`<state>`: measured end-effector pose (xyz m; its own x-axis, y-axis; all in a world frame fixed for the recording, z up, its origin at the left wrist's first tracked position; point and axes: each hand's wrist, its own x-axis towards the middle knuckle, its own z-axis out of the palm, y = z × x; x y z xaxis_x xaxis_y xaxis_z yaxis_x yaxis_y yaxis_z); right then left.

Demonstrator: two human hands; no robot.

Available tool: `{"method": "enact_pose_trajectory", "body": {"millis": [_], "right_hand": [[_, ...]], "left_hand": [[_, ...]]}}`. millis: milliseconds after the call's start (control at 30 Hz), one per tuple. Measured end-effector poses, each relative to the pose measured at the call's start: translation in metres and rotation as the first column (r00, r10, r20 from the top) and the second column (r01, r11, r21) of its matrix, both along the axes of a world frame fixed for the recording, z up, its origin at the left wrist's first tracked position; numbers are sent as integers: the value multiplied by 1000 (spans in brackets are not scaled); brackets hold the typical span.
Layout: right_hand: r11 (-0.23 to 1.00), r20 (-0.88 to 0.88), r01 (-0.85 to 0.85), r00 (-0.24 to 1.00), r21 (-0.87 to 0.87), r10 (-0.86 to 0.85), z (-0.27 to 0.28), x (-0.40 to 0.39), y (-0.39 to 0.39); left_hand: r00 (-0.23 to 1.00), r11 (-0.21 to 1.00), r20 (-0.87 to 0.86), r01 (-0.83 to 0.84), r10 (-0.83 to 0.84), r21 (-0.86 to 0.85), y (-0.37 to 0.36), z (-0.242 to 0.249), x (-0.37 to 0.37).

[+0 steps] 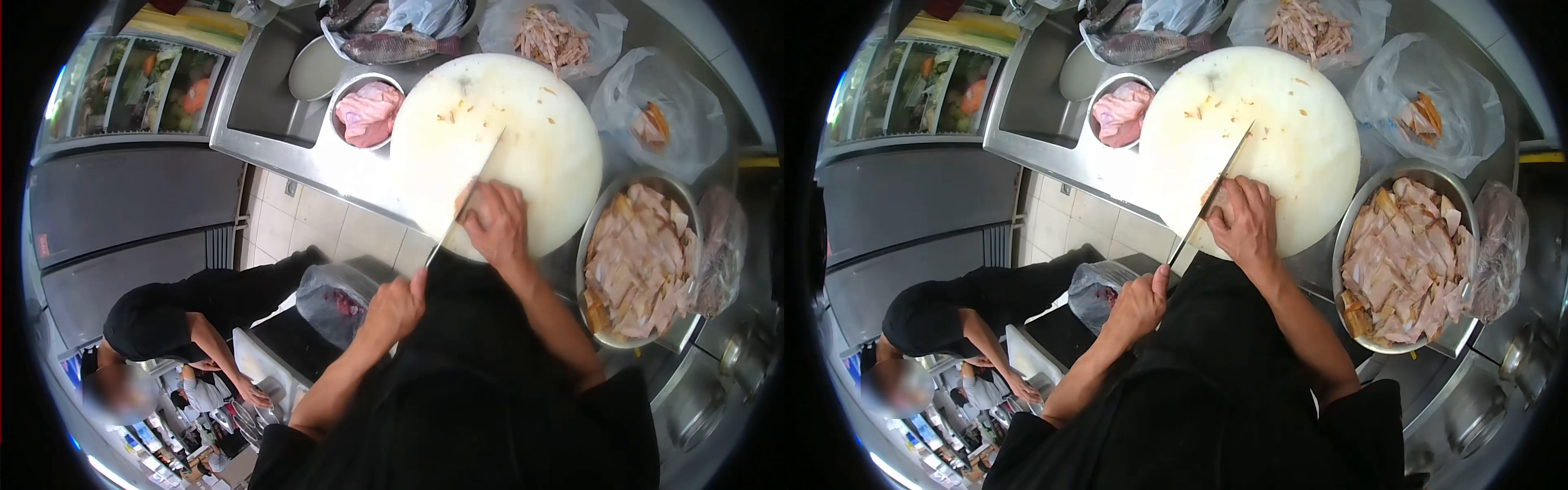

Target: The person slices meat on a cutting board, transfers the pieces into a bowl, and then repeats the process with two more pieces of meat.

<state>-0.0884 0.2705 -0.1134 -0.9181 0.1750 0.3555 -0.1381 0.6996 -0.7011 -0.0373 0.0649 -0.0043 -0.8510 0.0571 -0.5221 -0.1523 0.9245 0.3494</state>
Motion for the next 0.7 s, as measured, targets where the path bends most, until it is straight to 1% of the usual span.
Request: {"method": "enact_pose_trajectory", "body": {"millis": [67,200,267,367,500,600,700], "right_hand": [[999,9,14,1000,-30,-14,4,3,-1],[995,-51,-11,999,-97,6,0,7,5],[994,-63,-33,998,-107,26,-3,4,5],[996,-52,-27,998,-79,22,0,4,5],[995,-48,-14,999,-98,9,0,4,4],[993,-50,-20,999,-116,14,1,2,5],[991,-43,-37,999,-125,32,0,4,4]], "left_hand": [[998,998,11,-62,61,26,-4,5,0],[985,983,35,-172,170,63,-7,19,7],[986,985,54,-158,155,63,-5,28,11],[987,988,78,-147,144,37,-6,31,19],[982,992,144,-118,123,-42,-14,41,31],[982,990,156,-91,107,-106,-25,57,45],[988,995,131,-67,77,-78,-21,48,41]]}}
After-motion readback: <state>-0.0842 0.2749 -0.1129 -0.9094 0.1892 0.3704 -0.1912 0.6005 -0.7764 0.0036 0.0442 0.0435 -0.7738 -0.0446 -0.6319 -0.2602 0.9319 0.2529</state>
